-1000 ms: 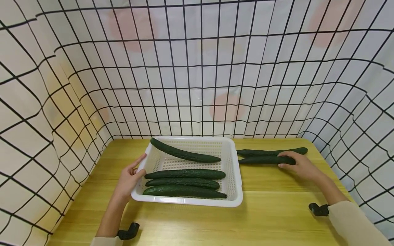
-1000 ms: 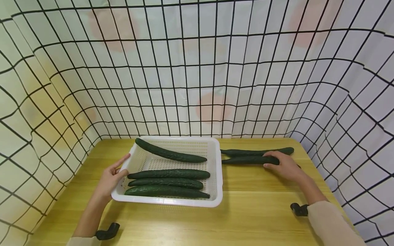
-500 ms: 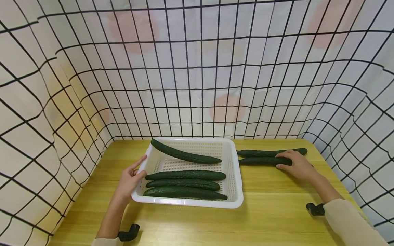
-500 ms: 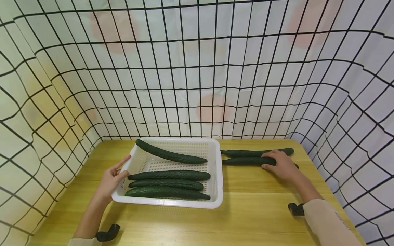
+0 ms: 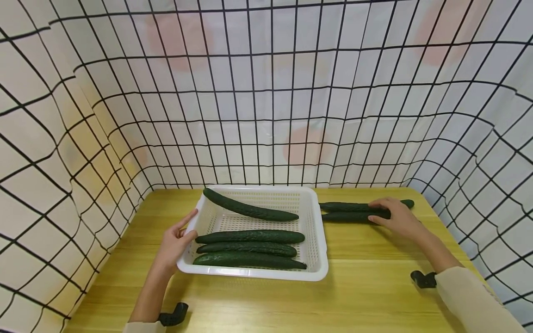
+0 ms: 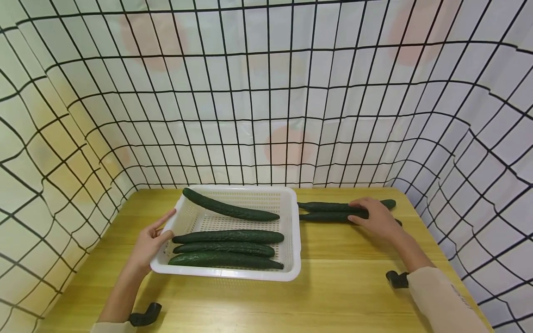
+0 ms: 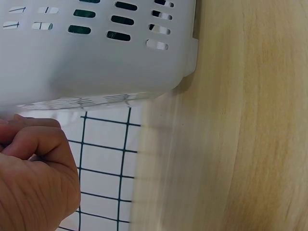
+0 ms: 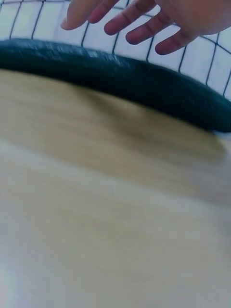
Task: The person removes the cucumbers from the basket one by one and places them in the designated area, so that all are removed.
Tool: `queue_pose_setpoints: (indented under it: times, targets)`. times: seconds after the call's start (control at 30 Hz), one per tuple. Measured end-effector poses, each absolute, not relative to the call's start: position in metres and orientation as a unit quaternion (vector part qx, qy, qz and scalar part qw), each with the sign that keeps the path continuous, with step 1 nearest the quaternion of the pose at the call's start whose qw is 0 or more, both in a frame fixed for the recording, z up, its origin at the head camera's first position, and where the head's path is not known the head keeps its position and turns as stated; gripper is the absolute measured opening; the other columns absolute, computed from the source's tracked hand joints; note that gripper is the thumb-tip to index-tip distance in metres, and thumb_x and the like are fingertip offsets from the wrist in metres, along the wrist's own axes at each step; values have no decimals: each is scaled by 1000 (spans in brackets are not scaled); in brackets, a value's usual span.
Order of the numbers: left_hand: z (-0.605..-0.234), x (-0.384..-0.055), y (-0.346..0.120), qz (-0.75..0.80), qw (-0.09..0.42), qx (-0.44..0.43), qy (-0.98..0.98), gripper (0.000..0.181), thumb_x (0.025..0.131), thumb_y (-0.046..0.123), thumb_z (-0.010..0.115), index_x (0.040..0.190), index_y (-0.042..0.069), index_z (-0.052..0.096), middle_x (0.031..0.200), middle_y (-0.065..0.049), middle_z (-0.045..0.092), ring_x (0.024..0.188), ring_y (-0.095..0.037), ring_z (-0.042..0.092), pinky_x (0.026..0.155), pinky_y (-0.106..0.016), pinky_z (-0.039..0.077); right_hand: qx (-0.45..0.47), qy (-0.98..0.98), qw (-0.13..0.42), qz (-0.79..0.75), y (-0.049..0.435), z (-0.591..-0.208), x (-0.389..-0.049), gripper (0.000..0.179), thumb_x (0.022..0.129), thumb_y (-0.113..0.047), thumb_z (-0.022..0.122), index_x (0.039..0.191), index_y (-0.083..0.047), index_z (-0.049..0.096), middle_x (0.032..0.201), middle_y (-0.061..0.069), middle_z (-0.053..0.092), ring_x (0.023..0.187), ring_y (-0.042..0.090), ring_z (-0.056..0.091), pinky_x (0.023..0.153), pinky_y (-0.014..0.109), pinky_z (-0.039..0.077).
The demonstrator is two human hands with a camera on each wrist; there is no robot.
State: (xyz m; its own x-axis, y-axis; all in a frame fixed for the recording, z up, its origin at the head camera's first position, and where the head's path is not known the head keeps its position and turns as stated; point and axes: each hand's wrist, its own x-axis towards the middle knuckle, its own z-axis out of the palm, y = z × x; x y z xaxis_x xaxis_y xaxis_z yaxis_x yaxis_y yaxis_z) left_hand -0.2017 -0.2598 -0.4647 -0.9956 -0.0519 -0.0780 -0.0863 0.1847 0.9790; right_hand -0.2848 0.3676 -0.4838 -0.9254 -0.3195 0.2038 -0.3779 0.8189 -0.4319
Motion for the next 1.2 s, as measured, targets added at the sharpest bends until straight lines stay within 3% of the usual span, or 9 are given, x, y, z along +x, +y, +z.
queue_pose_setpoints:
  times: [0.27, 0.37, 0.57, 0.73, 1.2]
  targets:
    - [-462, -200, -260, 640, 20, -48, 767, 64, 100, 8, 58, 159, 26, 41, 139, -29, 60, 109, -18, 62, 79, -31, 57, 186, -945, 76, 260, 339, -454, -280, 47, 101, -35, 66, 138, -7, 62, 137, 21, 59, 123, 43, 55, 100, 66, 44]
    - [-462, -200, -261, 638, 19, -48, 769, 64, 101, 8, 57, 159, 27, 41, 141, -29, 58, 113, -23, 61, 80, -31, 57, 202, -937, 90, 272, 323, -443, -279, 43, 101, -31, 67, 136, -7, 63, 134, 19, 61, 120, 42, 56, 101, 65, 44]
    - [-463, -200, -260, 636, 17, -45, 770, 65, 100, 7, 57, 159, 26, 41, 138, -31, 60, 112, -24, 61, 80, -32, 57, 243, -919, 120, 286, 292, -431, -281, 38, 100, -26, 69, 134, -9, 65, 128, 14, 66, 113, 36, 60, 95, 59, 50]
    - [-463, -201, -259, 636, 19, -49, 770, 65, 99, 6, 58, 159, 25, 42, 130, -31, 65, 106, -18, 64, 80, -32, 57, 252, -910, 113, 310, 268, -426, -280, 39, 100, -27, 68, 135, -11, 64, 128, 12, 65, 113, 35, 62, 96, 56, 53]
    - [-463, -201, -257, 637, 12, -61, 768, 64, 98, 7, 59, 157, 26, 46, 131, -29, 65, 102, -14, 64, 78, -32, 58, 305, -867, 60, 388, 190, -416, -281, 39, 101, -24, 67, 136, -7, 62, 130, 14, 63, 111, 30, 66, 97, 51, 57]
